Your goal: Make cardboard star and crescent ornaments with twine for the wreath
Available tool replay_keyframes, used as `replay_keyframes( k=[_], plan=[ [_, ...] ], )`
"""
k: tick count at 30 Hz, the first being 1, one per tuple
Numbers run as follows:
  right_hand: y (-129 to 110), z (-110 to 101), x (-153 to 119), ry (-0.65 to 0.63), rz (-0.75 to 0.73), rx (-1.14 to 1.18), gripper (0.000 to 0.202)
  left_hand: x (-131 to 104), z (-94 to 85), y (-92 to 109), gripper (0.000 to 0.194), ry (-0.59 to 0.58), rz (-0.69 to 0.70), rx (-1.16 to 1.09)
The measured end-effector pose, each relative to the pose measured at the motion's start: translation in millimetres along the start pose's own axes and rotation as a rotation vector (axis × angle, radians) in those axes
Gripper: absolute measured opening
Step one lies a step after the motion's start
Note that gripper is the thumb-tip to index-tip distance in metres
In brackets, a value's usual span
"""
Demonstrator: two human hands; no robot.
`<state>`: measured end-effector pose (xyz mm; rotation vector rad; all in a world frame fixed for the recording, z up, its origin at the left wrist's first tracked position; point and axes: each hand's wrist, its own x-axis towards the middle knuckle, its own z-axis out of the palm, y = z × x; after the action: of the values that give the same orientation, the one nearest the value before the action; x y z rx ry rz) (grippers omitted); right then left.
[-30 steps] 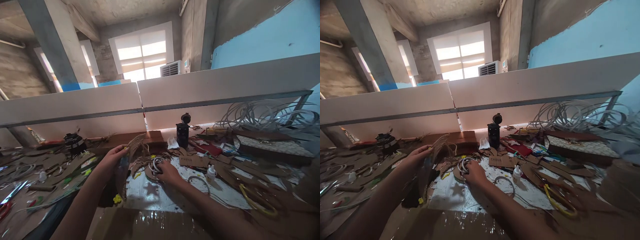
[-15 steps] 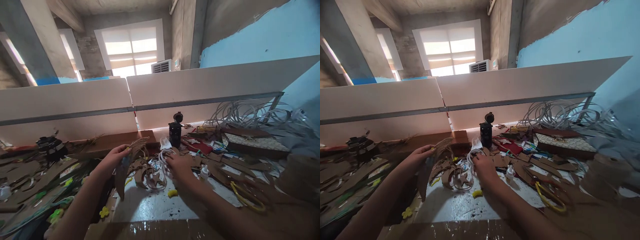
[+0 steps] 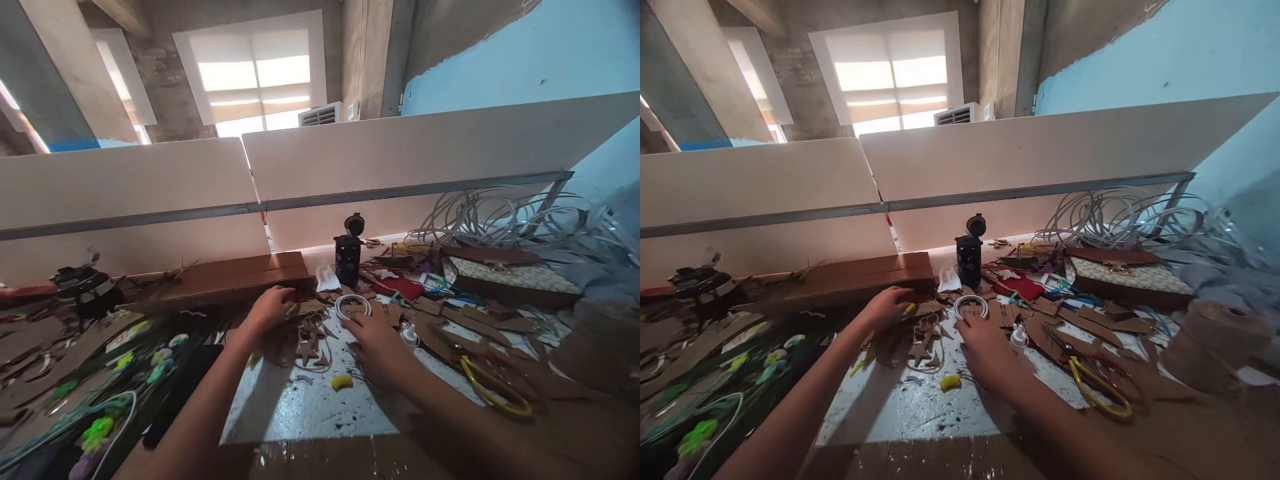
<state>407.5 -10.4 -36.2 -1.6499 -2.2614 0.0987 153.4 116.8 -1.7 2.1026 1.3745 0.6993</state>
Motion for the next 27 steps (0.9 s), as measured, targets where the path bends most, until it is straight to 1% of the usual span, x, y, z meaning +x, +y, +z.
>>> replay_keyframes(
  k=[2, 5, 8, 10, 12, 14, 15, 17, 20, 23, 25, 27],
  plan=[
    [1, -6, -23, -0.085, -0.056, 0.077, 0.034, -17, -2.4, -4, 0.044, 0.004, 0.026, 0.065],
    [7, -13, -65, -0.193, -0.128, 0.278, 0.031, -53, -5.5, -12, 0.058, -0.030, 0.031, 0.128],
    [16, -22, -109, -0.218, -0.088, 0.371, 0.032, -85, -3.1, -22, 0.076, -0.093, 0.035, 0.233],
    [23, -29, -136, -0.188, -0.021, 0.370, 0.032, -97, 1.3, -27, 0.085, -0.128, 0.062, 0.405],
    [30, -35, -160, -0.141, 0.051, 0.363, 0.030, -100, 6.8, -30, 0.084, -0.116, 0.057, 0.590],
    [38, -37, -183, -0.084, 0.114, 0.356, 0.029, -97, 12.6, -29, 0.074, -0.057, 0.007, 0.690],
    [42, -37, -194, -0.062, 0.138, 0.355, 0.029, -95, 15.2, -27, 0.069, -0.025, -0.023, 0.716],
    [50, -34, -214, -0.029, 0.171, 0.364, 0.028, -93, 19.6, -22, 0.066, 0.018, -0.065, 0.737],
    [64, -29, -241, -0.014, 0.209, 0.389, 0.030, -99, 23.9, -7, 0.067, 0.020, -0.075, 0.754],
    [75, -22, -261, -0.024, 0.238, 0.391, 0.032, -123, 26.7, 9, 0.073, -0.030, -0.036, 0.750],
    [81, -16, -270, -0.026, 0.246, 0.392, 0.033, -149, 29.5, 15, 0.073, -0.076, -0.028, 0.722],
    [84, -8, -275, -0.003, 0.250, 0.404, 0.034, -181, 33.8, 13, 0.070, -0.098, -0.048, 0.677]
  ],
)
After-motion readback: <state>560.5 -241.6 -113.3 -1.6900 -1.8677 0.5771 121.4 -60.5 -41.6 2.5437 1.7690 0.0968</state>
